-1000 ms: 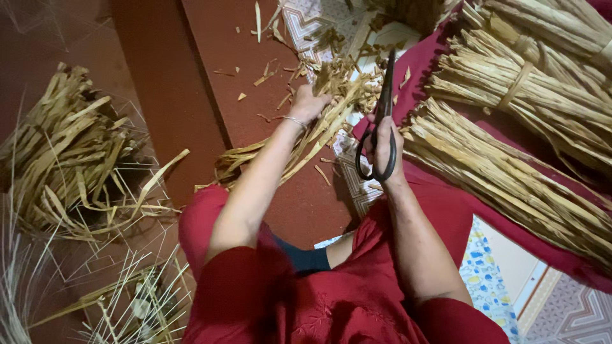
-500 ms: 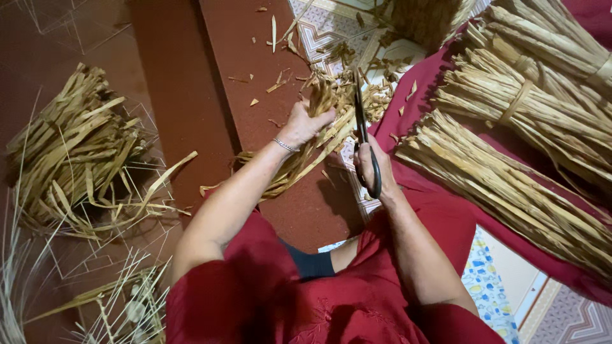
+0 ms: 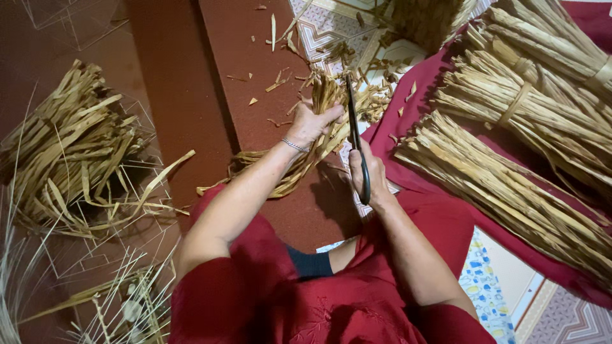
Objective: The person sits on the floor and uses scissors to cut dried plant stems into shorter pieces. They repeatedly pick up stems, cut them, and place the cut pieces into a pile.
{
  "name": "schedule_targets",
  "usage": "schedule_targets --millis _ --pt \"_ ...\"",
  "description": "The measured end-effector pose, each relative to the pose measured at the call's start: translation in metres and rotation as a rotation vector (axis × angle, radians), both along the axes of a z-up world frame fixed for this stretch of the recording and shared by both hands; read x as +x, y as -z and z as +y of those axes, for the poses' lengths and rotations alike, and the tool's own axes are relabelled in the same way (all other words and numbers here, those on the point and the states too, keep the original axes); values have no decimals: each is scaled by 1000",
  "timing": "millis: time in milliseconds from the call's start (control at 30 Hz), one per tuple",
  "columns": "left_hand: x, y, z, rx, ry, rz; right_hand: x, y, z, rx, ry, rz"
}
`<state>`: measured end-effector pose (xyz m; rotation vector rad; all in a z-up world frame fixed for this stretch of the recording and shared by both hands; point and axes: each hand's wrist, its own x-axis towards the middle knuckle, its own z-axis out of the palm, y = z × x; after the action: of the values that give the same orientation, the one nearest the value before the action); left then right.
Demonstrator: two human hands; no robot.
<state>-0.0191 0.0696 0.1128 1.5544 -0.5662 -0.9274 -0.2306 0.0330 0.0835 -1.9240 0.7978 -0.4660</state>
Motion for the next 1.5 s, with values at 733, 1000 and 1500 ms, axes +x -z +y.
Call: schedule_targets --millis 733,1000,1500 --pt "41 60 -32 362 186 -626 -2 3 -41 603 377 -480" --pt "9 124 -69 528 74 -654 -1 3 -42 612 363 -461" --pt "13 142 -64 601 149 -728 4 8 -37 584 315 -443"
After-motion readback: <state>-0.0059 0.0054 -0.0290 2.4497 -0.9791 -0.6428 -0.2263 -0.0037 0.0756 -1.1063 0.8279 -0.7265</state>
